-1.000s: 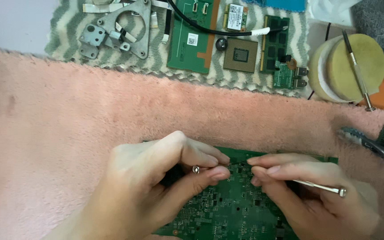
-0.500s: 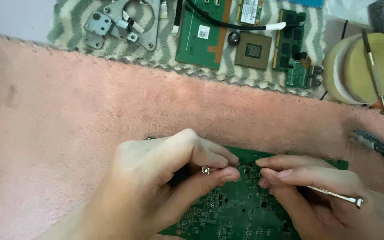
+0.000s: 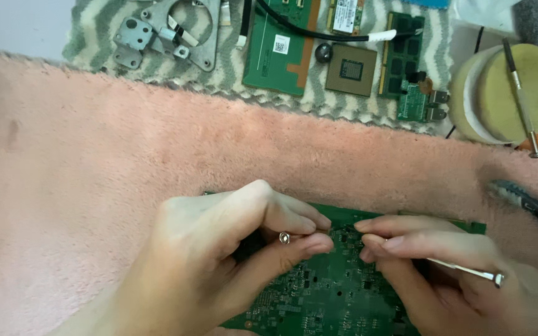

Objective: The person uses a small metal tool to scrape and clean the surface of a green circuit board. They work methodically across different areas of the board, occasionally rotating it to access different sections.

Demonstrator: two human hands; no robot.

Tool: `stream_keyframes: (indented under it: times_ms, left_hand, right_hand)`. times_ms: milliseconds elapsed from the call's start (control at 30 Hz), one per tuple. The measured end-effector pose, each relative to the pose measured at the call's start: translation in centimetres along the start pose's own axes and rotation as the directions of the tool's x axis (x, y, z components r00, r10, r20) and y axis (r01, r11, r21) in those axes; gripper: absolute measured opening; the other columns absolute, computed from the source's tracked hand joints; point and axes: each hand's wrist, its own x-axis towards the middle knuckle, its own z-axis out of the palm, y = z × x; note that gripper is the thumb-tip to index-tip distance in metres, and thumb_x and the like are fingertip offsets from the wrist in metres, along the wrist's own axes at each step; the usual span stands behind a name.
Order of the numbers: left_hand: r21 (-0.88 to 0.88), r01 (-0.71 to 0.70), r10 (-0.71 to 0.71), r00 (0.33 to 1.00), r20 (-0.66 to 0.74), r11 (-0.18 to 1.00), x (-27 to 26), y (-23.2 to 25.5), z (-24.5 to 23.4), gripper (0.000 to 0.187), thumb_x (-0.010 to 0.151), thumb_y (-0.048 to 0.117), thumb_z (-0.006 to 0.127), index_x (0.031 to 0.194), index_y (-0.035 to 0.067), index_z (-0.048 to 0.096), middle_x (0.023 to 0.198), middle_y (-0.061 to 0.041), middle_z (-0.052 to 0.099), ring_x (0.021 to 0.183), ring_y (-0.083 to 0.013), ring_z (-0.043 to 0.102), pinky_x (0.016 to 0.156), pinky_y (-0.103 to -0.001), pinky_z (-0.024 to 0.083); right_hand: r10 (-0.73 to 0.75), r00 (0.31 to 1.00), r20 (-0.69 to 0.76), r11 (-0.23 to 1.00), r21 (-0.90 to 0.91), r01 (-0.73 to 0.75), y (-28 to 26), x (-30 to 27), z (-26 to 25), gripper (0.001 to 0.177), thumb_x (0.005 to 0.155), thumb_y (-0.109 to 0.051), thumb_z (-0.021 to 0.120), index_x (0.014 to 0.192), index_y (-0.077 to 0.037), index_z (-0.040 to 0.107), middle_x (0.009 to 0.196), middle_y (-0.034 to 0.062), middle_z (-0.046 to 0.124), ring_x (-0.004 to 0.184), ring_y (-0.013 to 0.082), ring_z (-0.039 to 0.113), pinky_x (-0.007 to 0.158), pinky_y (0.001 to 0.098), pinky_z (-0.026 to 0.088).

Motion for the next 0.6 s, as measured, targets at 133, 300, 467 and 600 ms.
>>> stream_keyframes:
  times_ms: [133,300,467,600]
  left_hand:
    - [0.003,-0.021,0.021,1.000,0.016,1.000,-0.1,-0.1,-0.1,0.017,0.105,0.016,0.082,0.100,0.011,0.066,0.106,0.000,0.089,0.105,-0.0127,0.096,0.085,-0.022,0.073]
    - [-0.006,0.013,-0.013,1.000,-0.010,1.000,-0.1,0.1,0.0,0.019,0.102,0.016,0.084,0.098,0.010,0.067,0.104,-0.002,0.090,0.104,-0.0145,0.097,0.084,-0.023,0.077]
    - [-0.018,0.017,-0.017,1.000,-0.003,1.000,0.0,0.2,-0.1,0.018,0.102,0.016,0.083,0.098,0.009,0.068,0.103,-0.002,0.090,0.103,-0.0148,0.097,0.084,-0.024,0.077]
    - [-0.008,0.006,-0.006,1.000,-0.002,1.000,0.0,0.2,-0.2,0.018,0.102,0.017,0.084,0.099,0.009,0.068,0.103,-0.002,0.089,0.103,-0.0153,0.097,0.083,-0.023,0.078]
  right_hand:
    - [-0.111,0.994,-0.003,0.994,-0.016,0.111,1.1,-0.1,-0.1,0.020,0.092,-0.004,0.090,0.100,-0.014,0.075,0.108,0.0068,0.092,0.096,0.0108,0.094,0.084,0.0201,0.071]
    - [0.017,0.999,0.044,1.000,-0.014,-0.016,0.6,-0.2,-0.3,0.006,0.094,-0.013,0.082,0.098,-0.013,0.078,0.112,0.0064,0.093,0.079,0.0112,0.096,0.067,0.0213,0.079]
    - [-0.087,0.995,0.049,0.996,-0.031,0.089,0.7,-0.2,-0.4,0.016,0.094,-0.010,0.086,0.105,-0.014,0.076,0.111,0.0029,0.092,0.099,0.0092,0.095,0.082,0.0189,0.073]
    - [-0.024,0.998,0.060,1.000,-0.008,0.024,0.8,-0.3,-0.6,0.014,0.094,-0.011,0.083,0.107,-0.015,0.078,0.116,0.0038,0.093,0.087,0.0081,0.097,0.071,0.0184,0.078]
